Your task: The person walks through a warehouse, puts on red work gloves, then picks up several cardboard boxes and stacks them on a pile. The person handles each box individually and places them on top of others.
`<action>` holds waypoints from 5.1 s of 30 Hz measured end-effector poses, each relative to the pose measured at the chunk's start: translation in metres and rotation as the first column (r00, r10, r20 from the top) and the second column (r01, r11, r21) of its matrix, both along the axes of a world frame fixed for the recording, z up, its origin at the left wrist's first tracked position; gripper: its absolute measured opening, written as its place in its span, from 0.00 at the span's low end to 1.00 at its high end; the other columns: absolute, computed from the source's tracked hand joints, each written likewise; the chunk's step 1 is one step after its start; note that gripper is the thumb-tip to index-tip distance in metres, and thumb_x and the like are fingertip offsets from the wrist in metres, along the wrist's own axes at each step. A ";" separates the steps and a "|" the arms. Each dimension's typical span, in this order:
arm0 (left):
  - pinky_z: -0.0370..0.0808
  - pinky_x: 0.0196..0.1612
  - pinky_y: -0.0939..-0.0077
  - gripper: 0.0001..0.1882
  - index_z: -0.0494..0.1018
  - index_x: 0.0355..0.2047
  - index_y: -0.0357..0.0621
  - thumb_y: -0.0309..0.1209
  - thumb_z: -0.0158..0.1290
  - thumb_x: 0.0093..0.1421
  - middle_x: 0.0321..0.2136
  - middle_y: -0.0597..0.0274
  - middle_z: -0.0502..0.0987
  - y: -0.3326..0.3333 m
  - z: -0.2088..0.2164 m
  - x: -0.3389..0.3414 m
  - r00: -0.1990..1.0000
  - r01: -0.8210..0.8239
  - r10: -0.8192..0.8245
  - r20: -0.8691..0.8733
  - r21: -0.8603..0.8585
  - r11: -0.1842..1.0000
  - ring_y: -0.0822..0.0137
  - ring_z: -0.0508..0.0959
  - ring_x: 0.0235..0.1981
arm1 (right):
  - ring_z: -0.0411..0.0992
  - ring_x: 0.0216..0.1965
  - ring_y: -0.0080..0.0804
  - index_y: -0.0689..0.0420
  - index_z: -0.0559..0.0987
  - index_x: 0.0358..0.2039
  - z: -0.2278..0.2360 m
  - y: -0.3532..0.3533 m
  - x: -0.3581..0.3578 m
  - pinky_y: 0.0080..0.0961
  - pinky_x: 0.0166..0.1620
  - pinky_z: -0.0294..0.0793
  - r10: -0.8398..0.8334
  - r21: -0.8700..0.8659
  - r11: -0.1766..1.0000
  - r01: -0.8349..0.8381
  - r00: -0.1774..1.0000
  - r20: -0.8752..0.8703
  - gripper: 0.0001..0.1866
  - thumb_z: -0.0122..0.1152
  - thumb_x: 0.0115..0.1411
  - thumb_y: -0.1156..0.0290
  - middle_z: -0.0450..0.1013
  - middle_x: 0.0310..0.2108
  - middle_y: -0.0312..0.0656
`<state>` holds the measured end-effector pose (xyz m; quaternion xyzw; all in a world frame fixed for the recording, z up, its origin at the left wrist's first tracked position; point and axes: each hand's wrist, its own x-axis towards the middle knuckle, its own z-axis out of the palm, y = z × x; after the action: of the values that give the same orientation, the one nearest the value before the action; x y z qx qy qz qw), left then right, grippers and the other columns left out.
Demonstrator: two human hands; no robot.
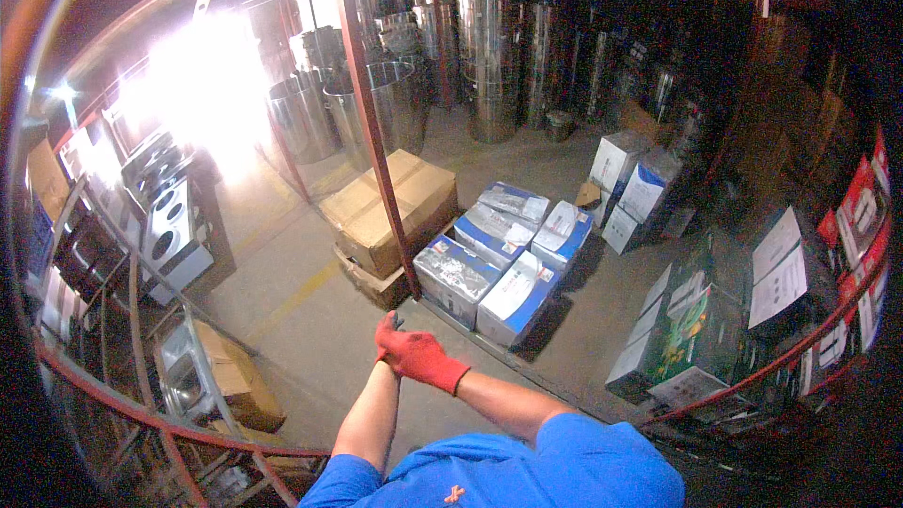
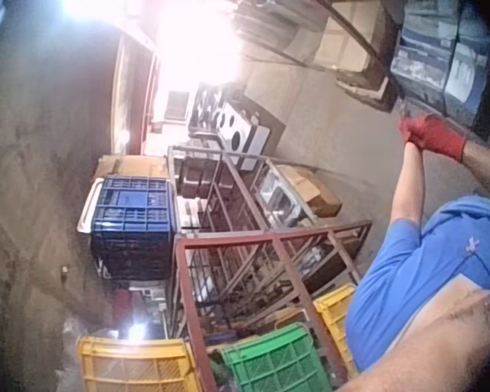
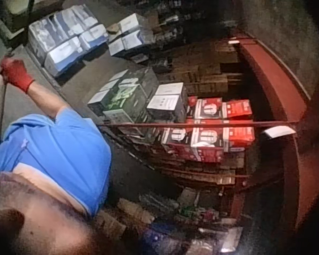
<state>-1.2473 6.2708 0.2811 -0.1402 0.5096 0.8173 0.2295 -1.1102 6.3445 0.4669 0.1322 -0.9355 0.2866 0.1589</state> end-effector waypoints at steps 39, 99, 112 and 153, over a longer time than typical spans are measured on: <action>0.47 0.72 0.39 0.50 0.44 0.76 0.50 0.65 0.44 0.64 0.73 0.51 0.55 -0.030 0.126 -0.042 0.973 -0.233 0.217 0.083 0.395 0.889 0.43 0.53 0.73 | 0.74 0.33 0.21 0.58 0.77 0.43 0.003 -0.014 0.010 0.26 0.39 0.75 0.134 -0.771 0.633 0.068 0.971 0.196 0.11 0.67 0.65 0.68 0.77 0.32 0.34; 0.72 0.36 0.58 0.22 0.76 0.49 0.44 0.49 0.51 0.66 0.39 0.54 0.80 -0.345 -0.211 0.212 0.511 0.705 -0.690 0.513 -0.710 -0.006 0.56 0.75 0.35 | 0.77 0.50 0.61 0.64 0.81 0.46 -0.338 0.139 0.397 0.48 0.52 0.77 -0.493 0.107 0.356 0.929 0.089 0.865 0.31 0.61 0.57 0.47 0.78 0.48 0.63; 0.69 0.30 0.64 0.24 0.73 0.56 0.52 0.51 0.50 0.66 0.43 0.64 0.81 -0.041 -0.128 0.117 0.675 0.702 -0.618 0.402 -0.606 0.373 0.66 0.72 0.31 | 0.77 0.47 0.61 0.63 0.81 0.45 -0.368 0.249 0.426 0.47 0.51 0.76 -0.472 -0.098 0.109 0.989 0.139 0.871 0.28 0.64 0.57 0.50 0.78 0.44 0.64; 0.77 0.53 0.45 0.25 0.76 0.54 0.53 0.54 0.49 0.65 0.49 0.44 0.80 0.581 -0.191 0.208 -0.988 0.040 -0.151 0.016 -0.932 -0.360 0.46 0.79 0.53 | 0.75 0.31 0.32 0.60 0.79 0.42 -0.301 0.426 0.456 0.34 0.35 0.77 -0.764 -0.114 -0.448 0.887 -0.314 0.564 0.16 0.59 0.68 0.58 0.77 0.32 0.39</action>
<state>-1.0395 6.8516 0.0903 0.8599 0.3145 -0.0877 0.3924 -0.6546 6.7703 0.1659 -0.7594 -0.5234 0.2971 0.2471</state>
